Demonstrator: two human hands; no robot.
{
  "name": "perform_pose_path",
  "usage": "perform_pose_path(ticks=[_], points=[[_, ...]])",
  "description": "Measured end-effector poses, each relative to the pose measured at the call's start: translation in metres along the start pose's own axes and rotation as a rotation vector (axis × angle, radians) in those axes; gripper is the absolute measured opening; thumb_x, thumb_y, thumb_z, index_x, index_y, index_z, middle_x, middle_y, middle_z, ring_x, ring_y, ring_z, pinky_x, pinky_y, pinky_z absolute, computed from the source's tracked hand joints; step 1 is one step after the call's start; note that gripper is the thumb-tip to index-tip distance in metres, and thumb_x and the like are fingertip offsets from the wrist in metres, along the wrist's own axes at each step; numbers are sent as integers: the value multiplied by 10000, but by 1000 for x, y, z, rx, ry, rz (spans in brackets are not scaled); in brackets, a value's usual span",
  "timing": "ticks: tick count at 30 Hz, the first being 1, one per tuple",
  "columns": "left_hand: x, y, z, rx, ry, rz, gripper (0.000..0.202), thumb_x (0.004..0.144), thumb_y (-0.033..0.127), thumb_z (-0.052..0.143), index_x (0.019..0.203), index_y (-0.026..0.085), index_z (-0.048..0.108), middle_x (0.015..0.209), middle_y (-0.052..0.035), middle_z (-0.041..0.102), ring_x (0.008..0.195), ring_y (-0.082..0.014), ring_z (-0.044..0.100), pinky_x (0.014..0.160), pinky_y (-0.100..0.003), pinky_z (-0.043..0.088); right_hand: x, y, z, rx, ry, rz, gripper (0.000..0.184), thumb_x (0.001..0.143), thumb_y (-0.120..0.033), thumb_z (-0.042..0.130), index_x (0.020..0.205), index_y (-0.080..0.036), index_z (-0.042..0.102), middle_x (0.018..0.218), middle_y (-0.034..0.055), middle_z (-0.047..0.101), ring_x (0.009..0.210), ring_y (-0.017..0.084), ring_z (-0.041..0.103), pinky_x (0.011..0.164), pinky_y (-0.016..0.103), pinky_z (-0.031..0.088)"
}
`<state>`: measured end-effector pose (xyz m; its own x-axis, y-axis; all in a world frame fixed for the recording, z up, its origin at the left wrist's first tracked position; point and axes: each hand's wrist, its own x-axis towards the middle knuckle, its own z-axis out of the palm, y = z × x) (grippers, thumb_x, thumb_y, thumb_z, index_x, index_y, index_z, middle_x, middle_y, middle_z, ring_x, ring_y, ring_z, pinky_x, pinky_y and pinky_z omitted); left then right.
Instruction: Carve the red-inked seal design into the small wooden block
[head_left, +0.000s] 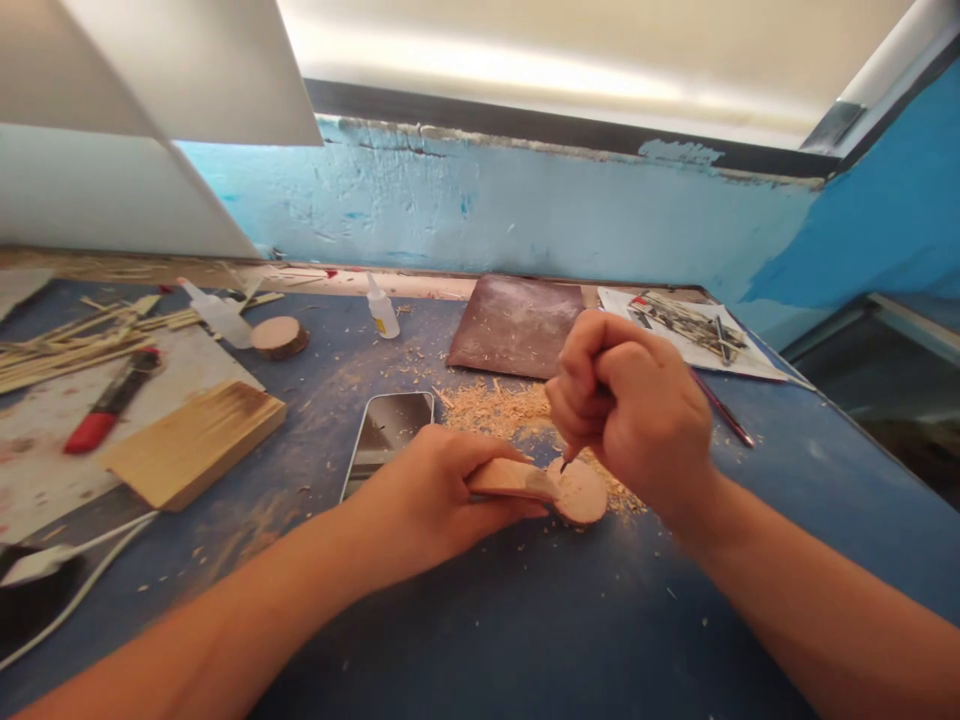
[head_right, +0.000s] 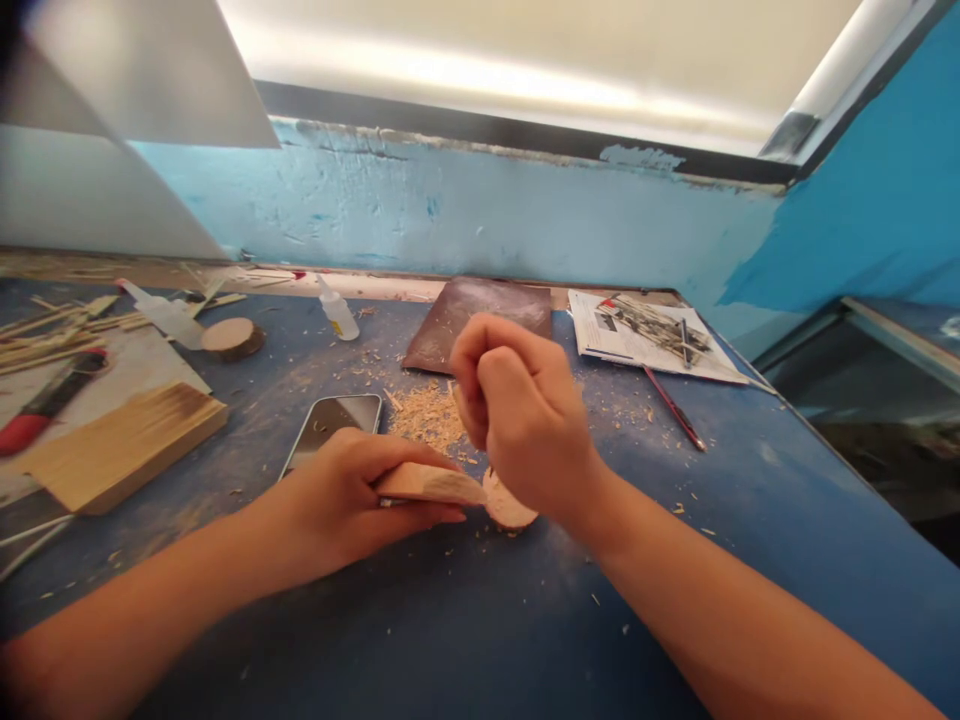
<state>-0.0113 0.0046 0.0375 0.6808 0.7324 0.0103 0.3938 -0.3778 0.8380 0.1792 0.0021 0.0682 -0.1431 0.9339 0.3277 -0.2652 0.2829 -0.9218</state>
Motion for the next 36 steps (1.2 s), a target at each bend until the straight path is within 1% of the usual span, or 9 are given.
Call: perform_pose_path(ticks=[2, 4, 6, 8, 14, 21, 27, 31, 36], points=[[-2, -2, 6, 102, 51, 71, 267, 957, 351, 693, 1139, 189, 801, 797, -21, 781, 704, -174, 697, 673, -274, 537, 6, -7, -5, -1, 54, 37, 216, 861, -98, 424, 706, -212, 524, 524, -85, 278, 414, 77, 248, 406, 225, 208], [-3, -7, 13, 149, 111, 191, 386, 976, 232, 609, 1343, 150, 695, 1184, -117, 788, 1070, -244, 737, 980, -375, 570, 9, -8, -11, -16, 90, 77, 182, 865, -106, 436, 750, -217, 522, 529, -92, 263, 428, 80, 235, 415, 218, 208], [-4, -12, 18, 216, 83, 271, 461, 997, 191, 533, 1450, 150, 608, 1507, -167, 608, 1406, -281, 562, 1186, -467, 450, 6, -1, -19, -44, 97, 126, 142, 910, -139, 462, 814, -226, 521, 542, -98, 279, 443, 84, 238, 421, 211, 228], [-5, -14, 21, 294, 6, 246, 521, 991, 233, 556, 1508, 162, 551, 1598, -178, 508, 1489, -293, 470, 1224, -509, 407, -1, 7, -30, -76, 113, 159, 127, 992, -230, 477, 871, -235, 516, 558, -99, 304, 454, 91, 285, 434, 215, 296], [-9, -8, 20, 384, -98, 59, 867, 893, 613, 706, 1609, 225, 410, 1702, -178, 328, 1547, -366, 362, 1231, -582, 376, -23, -13, -67, -836, 18, 156, 304, 1057, -467, 499, 914, -212, 581, 741, 1, 652, 575, 132, 639, 539, 270, 456], [-3, -10, 24, 356, 2, 30, 963, 771, 651, 814, 1565, 244, 452, 1521, -153, 515, 1375, -339, 549, 1187, -501, 459, -30, -42, -92, -1311, -275, 228, 282, 907, -415, 695, 702, -221, 695, 493, -15, 613, 399, 116, 479, 423, 254, 303], [-4, -20, 28, 383, 170, 87, 990, 728, 580, 880, 1561, 318, 413, 1437, -129, 450, 1274, -333, 581, 1117, -490, 523, -39, -31, -93, -1361, -625, 468, 194, 952, -339, 636, 791, -266, 717, 647, 2, 700, 545, 168, 606, 517, 288, 311], [-6, -18, 26, 409, 212, 105, 910, 735, 551, 887, 1518, 385, 454, 1390, -96, 402, 1138, -291, 631, 1047, -484, 568, -37, -29, -85, -1423, -598, 395, 260, 1024, -375, 515, 836, -254, 649, 704, 11, 687, 604, 185, 613, 555, 313, 293], [-2, -17, 25, 371, 227, 53, 893, 737, 634, 846, 1484, 275, 515, 1385, -125, 419, 1231, -330, 592, 1085, -496, 538, -36, -27, -73, -1338, -560, 306, 261, 1058, -325, 435, 894, -244, 622, 794, 10, 693, 682, 186, 623, 617, 326, 315]])
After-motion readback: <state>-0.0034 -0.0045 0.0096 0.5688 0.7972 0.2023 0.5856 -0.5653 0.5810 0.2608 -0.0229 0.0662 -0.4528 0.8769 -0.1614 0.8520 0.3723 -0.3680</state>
